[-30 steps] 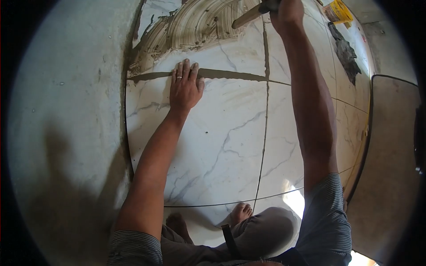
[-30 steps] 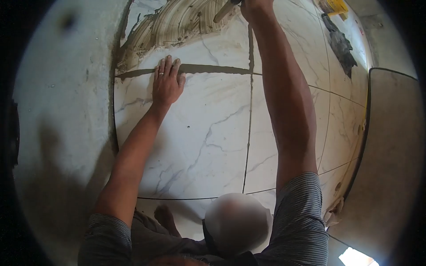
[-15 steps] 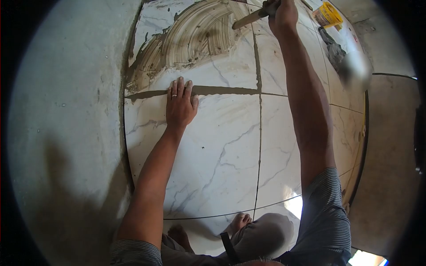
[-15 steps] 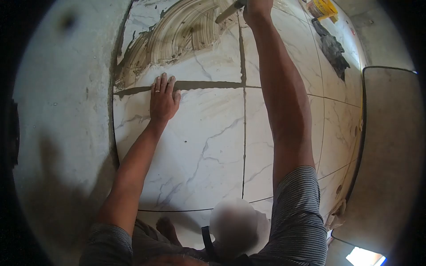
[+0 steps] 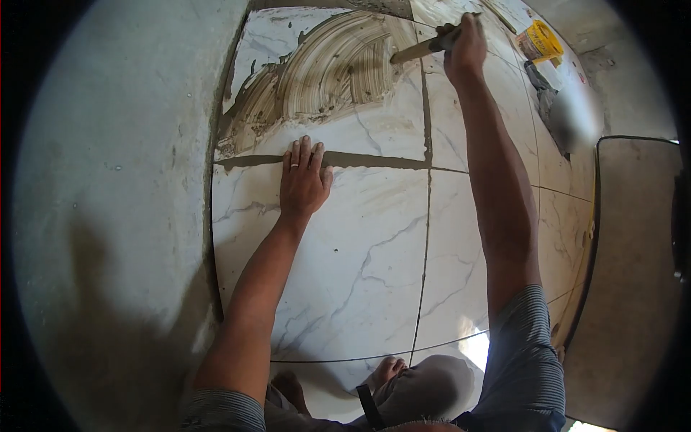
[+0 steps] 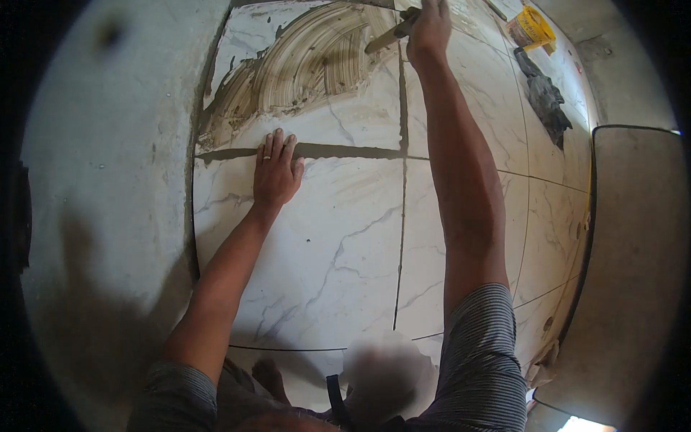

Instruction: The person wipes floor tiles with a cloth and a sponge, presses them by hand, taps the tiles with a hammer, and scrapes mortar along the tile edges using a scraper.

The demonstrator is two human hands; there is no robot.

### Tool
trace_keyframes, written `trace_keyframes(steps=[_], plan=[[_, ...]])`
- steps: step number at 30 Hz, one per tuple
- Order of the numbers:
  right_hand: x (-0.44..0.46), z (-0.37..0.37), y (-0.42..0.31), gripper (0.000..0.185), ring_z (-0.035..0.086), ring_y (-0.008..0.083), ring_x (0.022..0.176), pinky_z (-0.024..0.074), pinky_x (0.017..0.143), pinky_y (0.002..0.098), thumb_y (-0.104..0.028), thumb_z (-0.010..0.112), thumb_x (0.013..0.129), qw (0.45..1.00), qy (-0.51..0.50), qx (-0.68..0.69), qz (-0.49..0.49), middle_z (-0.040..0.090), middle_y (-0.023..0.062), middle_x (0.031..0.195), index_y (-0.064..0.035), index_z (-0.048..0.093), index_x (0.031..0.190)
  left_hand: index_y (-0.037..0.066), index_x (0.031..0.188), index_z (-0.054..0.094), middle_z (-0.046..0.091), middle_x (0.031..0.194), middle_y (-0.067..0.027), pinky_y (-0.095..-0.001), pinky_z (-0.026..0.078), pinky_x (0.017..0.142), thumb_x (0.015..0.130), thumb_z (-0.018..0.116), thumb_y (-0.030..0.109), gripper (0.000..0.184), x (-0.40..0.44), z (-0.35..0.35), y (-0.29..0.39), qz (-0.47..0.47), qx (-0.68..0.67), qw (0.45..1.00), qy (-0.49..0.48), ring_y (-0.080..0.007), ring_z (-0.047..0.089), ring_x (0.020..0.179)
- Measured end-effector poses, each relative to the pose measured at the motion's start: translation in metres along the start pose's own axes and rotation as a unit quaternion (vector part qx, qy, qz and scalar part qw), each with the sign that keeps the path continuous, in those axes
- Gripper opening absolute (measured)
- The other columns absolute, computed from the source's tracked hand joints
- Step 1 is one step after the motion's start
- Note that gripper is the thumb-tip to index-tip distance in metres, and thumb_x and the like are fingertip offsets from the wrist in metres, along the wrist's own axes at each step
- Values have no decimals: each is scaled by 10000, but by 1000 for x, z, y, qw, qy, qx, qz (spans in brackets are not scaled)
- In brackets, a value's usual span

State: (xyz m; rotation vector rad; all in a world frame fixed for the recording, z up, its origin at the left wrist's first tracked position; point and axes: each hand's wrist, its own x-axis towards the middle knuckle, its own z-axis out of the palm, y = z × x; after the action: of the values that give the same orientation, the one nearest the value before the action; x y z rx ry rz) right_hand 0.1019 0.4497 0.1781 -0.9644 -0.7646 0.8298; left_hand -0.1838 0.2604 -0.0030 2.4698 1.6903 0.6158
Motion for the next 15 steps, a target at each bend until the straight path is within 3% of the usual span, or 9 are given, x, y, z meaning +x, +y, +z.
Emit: trace_keyframes(steps=[4, 6, 10, 12, 14, 15], plan=[[-12, 19, 2, 278, 598, 224, 705, 486, 678, 338, -257, 538, 934, 994, -36, -95, 41, 583, 104, 874, -27, 493, 1085, 50, 1322, 472, 372, 1429, -211, -495, 241, 1110, 876, 558, 317, 527, 1, 2, -1, -7, -17, 1000, -1, -376, 331, 1335], [-43, 34, -4, 291, 502, 181, 575, 426, 489, 321, -276, 476, 958, 997, -76, 13, 14, 490, 62, 661, -69, 520, 1158, 49, 1322, 472, 375, 1427, -210, -496, 235, 1113, 875, 555, 318, 528, 0, 1, -2, -13, -15, 1000, -3, -377, 327, 1339], [-46, 59, 28, 228, 503, 166, 558, 421, 438, 319, -304, 474, 969, 992, -92, -80, 24, 498, 56, 665, -93, 523, 1039, 53, 1321, 472, 383, 1423, -206, -497, 218, 1123, 875, 544, 317, 523, 0, 2, -2, -9, -26, 1000, 9, -375, 323, 1342], [-67, 76, 12, 225, 500, 157, 554, 425, 451, 306, -313, 484, 966, 988, -120, -57, 75, 502, 48, 674, -95, 521, 1007, 63, 1328, 467, 377, 1430, -203, -493, 211, 1130, 877, 538, 317, 523, 0, 2, -2, -25, -26, 999, 8, -372, 321, 1344], [-96, 98, 1, 228, 488, 151, 540, 403, 447, 288, -293, 487, 960, 988, -145, 49, 26, 493, 38, 649, -87, 528, 1049, 67, 1331, 460, 377, 1424, -203, -487, 238, 1115, 866, 568, 306, 534, -3, 4, -3, -18, -34, 999, 33, -383, 344, 1323], [-98, 107, 11, 220, 478, 154, 527, 391, 443, 294, -290, 486, 962, 993, -117, 13, 26, 488, 37, 633, -77, 537, 981, 70, 1330, 462, 382, 1419, -202, -490, 233, 1119, 873, 553, 312, 525, -3, 3, -3, -20, -38, 999, 33, -382, 336, 1329]])
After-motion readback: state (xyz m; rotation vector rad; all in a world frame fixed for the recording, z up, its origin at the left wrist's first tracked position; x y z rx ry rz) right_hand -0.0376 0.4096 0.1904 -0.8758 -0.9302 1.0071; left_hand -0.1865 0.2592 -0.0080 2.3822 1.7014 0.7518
